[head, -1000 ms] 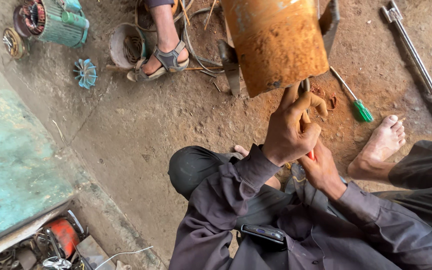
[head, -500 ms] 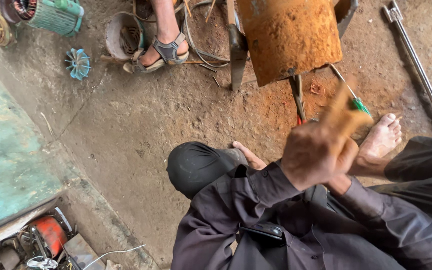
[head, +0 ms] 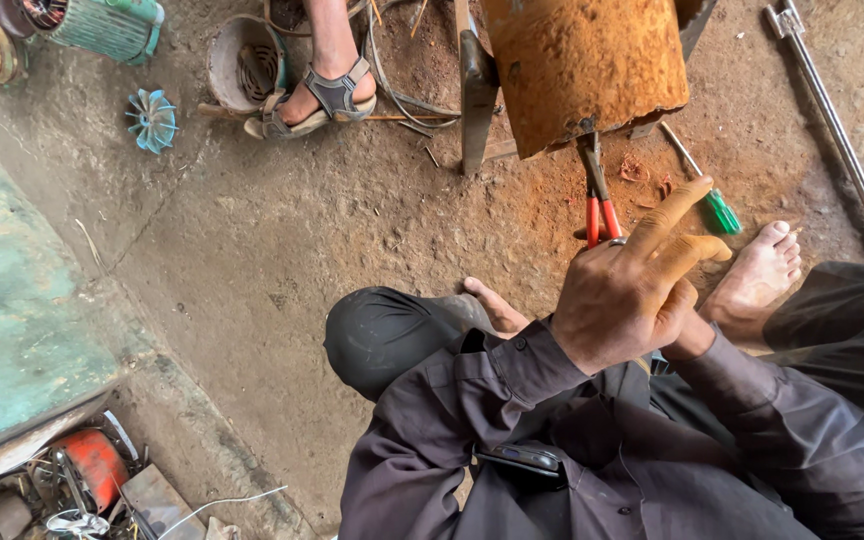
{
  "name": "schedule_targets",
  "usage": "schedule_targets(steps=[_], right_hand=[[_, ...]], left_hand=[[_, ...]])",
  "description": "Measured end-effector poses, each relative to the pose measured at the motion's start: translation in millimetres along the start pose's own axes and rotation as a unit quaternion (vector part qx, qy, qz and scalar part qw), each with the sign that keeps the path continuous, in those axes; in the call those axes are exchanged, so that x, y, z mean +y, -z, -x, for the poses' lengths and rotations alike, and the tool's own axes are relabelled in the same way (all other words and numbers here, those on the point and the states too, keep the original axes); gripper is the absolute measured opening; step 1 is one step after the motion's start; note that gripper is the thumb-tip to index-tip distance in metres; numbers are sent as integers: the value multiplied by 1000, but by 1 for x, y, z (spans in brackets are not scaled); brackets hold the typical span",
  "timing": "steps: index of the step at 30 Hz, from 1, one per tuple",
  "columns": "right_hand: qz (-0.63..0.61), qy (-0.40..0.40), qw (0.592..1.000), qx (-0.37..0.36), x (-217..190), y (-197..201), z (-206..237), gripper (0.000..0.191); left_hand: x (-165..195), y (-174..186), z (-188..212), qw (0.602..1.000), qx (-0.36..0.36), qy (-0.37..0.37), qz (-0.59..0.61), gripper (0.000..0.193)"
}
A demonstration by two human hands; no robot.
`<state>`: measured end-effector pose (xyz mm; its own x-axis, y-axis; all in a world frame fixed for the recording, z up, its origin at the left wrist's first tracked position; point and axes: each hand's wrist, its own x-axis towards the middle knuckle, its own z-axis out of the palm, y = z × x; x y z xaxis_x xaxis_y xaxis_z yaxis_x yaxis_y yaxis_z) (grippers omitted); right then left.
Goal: The person sits on the floor and uses pliers to bend and remove small metal tabs from the edge of a rusty metal pipe. They repeatedly grip and pull the tabs to shape the pipe's opening.
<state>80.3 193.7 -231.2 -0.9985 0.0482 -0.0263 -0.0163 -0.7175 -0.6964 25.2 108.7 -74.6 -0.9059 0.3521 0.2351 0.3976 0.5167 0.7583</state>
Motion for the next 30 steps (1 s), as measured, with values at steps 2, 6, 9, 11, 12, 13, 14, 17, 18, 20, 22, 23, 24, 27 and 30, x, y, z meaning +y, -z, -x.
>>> schedule_targets(steps=[2, 6, 9, 11, 12, 13, 14, 17, 18, 20, 22, 23, 24, 27, 30], right_hand=[[-4, 6, 1000, 6, 3, 0, -1, 36], [-8, 20, 999, 24, 7, -4, -4, 36], [-13, 30, 999, 39, 8, -11, -8, 37], [-17, 41, 998, 54, 8, -15, -11, 37], [-19, 49, 997, 64, 8, -16, -12, 37], [-20, 56, 996, 72, 8, -16, -13, 37], [-19, 66, 994, 82, 9, -15, -14, 38], [-29, 93, 988, 119, 17, -15, -17, 38], [-34, 101, 985, 136, 19, -17, -18, 39], [-38, 130, 974, 181, 25, -23, -23, 39], [-45, 154, 960, 230, 21, -39, -31, 40], [-68, 148, 962, 221, 10, -45, -36, 40], [-98, 150, 960, 214, -2, -54, -41, 40], [98, -2, 995, 21, -53, -59, -55, 56], [43, 103, 993, 38, -36, -72, -52, 59]], left_hand=[[-1, 1, 1, 1000, -4, 2, 3, 35], [-1, 1, 1, 1000, 10, -10, 17, 33], [1, 3, -1, 1000, 8, -7, 22, 33], [2, 6, -2, 1000, -6, 3, 26, 35], [2, 8, -3, 999, -15, 8, 29, 36], [2, 9, -4, 1000, -10, 3, 15, 37], [2, 11, -4, 1000, -6, -3, 0, 39], [2, 13, -5, 1000, 0, -6, -5, 33], [3, 13, -6, 1000, 2, -7, -6, 32], [3, 13, -6, 1000, 6, -12, -14, 29], [3, 13, -6, 1000, 15, -18, -20, 28], [4, 14, -6, 999, 21, -21, -20, 28], [4, 14, -5, 999, 22, -19, -14, 27], [4, 15, -4, 1000, 18, -15, 4, 27], [2, 15, -3, 1000, 22, -21, -2, 28]])
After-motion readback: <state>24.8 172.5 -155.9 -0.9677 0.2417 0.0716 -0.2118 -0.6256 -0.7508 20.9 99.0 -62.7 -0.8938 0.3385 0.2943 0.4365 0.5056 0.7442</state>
